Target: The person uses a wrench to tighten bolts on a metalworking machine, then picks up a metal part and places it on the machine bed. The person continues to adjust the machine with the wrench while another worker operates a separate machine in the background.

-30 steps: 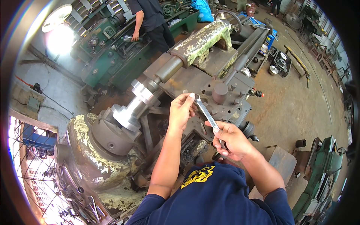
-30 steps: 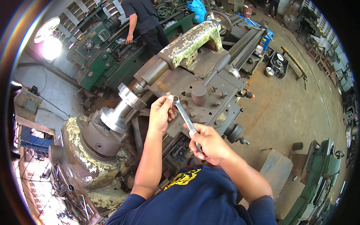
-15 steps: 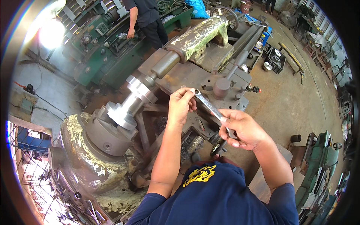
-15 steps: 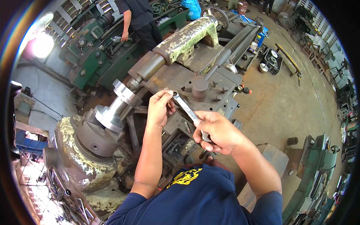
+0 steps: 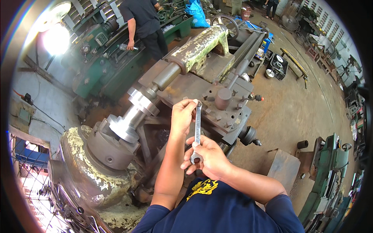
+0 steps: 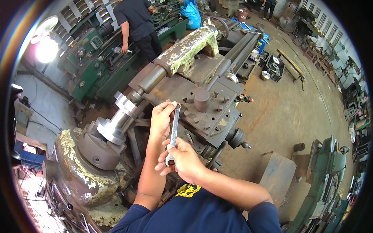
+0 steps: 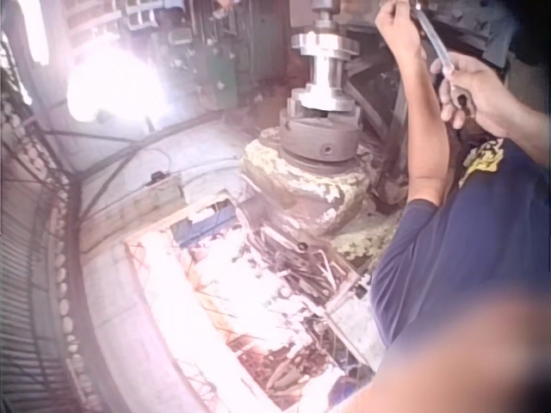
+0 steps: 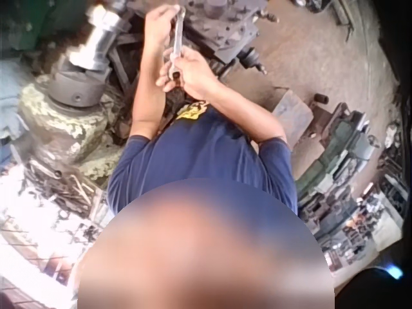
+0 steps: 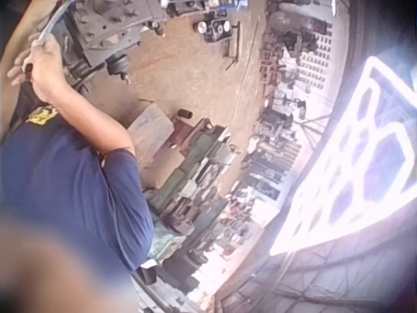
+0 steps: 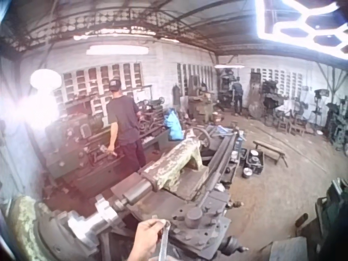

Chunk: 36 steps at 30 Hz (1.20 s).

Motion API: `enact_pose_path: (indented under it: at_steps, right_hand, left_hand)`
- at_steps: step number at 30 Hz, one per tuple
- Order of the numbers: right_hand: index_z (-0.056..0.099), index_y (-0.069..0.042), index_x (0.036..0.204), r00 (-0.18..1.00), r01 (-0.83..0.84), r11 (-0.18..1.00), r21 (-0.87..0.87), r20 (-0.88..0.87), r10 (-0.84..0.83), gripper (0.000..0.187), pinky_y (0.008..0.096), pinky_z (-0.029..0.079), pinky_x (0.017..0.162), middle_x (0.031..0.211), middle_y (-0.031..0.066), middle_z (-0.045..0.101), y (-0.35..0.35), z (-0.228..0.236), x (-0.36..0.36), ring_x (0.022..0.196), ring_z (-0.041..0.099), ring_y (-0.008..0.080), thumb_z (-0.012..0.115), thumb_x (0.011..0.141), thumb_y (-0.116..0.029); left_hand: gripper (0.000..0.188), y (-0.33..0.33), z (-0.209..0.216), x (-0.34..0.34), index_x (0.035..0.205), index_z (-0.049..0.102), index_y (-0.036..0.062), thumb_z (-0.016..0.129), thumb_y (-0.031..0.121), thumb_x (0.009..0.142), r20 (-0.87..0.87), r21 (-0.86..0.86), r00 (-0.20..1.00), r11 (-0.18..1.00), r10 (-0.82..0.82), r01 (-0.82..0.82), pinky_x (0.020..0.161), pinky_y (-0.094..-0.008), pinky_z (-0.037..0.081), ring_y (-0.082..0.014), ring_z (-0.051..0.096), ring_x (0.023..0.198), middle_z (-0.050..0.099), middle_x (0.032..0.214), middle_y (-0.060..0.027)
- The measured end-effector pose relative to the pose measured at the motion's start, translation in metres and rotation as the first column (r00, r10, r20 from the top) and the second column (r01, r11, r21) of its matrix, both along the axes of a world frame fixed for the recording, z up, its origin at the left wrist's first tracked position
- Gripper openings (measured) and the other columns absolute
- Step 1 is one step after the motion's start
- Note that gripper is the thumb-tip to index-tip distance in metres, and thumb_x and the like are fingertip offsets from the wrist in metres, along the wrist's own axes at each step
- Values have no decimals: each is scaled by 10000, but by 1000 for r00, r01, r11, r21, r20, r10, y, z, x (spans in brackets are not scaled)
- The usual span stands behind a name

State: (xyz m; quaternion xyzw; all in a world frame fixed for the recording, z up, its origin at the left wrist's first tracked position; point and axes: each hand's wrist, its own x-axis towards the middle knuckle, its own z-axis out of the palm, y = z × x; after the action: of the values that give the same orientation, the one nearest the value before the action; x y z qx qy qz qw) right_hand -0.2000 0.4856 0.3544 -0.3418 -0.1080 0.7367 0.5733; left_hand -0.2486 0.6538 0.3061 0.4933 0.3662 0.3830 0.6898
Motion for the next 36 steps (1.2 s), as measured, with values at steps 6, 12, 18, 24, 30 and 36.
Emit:
enact_pose_path:
  at_steps: [6,12,18,24,30,36]
  right_hand:
    - [619,-14,933,978,-33,981,-190,-206,-7,293,384,577,546,775,117,686,32,-14,-17,608,694,250,520,1020,-276]
    - [637,-70,829,954,9,985,-174,-294,-61,283,329,473,477,661,53,640,47,-20,-38,502,597,181,609,966,-316]
    - [604,-86,787,943,164,966,-200,-257,-213,264,340,439,411,608,47,595,93,-13,-78,445,548,191,641,939,-298]
    - [565,-101,741,956,122,958,-258,-229,-183,314,322,416,376,539,18,536,100,-21,-88,416,534,193,623,963,-315]
    - [554,-51,972,975,-192,981,-32,-121,187,316,269,473,417,756,64,624,68,-16,-45,566,667,206,513,1045,-355]
    - [534,-25,1038,966,-228,970,87,-103,236,323,293,577,503,825,95,628,79,-15,-50,635,690,218,475,1064,-342]
  left_hand:
    - [177,12,1,-7,840,690,23,701,184,911,-13,-34,993,993,-116,115,422,-252,307,-76,414,442,499,547,20]
    - [183,16,-3,-5,827,697,40,670,182,940,-26,33,988,987,-154,155,433,-239,296,-58,391,438,493,547,44]
    - [263,29,-10,-13,1011,744,21,690,271,946,-79,47,958,958,-277,281,483,-225,355,-45,462,538,597,673,40]
    - [298,29,-10,-22,1120,715,13,669,262,963,-146,40,936,944,-320,328,504,-230,449,-80,553,549,656,766,-7]
    - [280,18,-4,-23,1153,692,-7,692,184,948,-67,75,967,965,-247,252,533,-222,489,-88,613,592,668,771,-31]
    - [262,19,5,-25,1158,672,-36,682,119,947,138,-36,964,971,-229,236,523,-236,519,-111,621,568,673,732,-51]
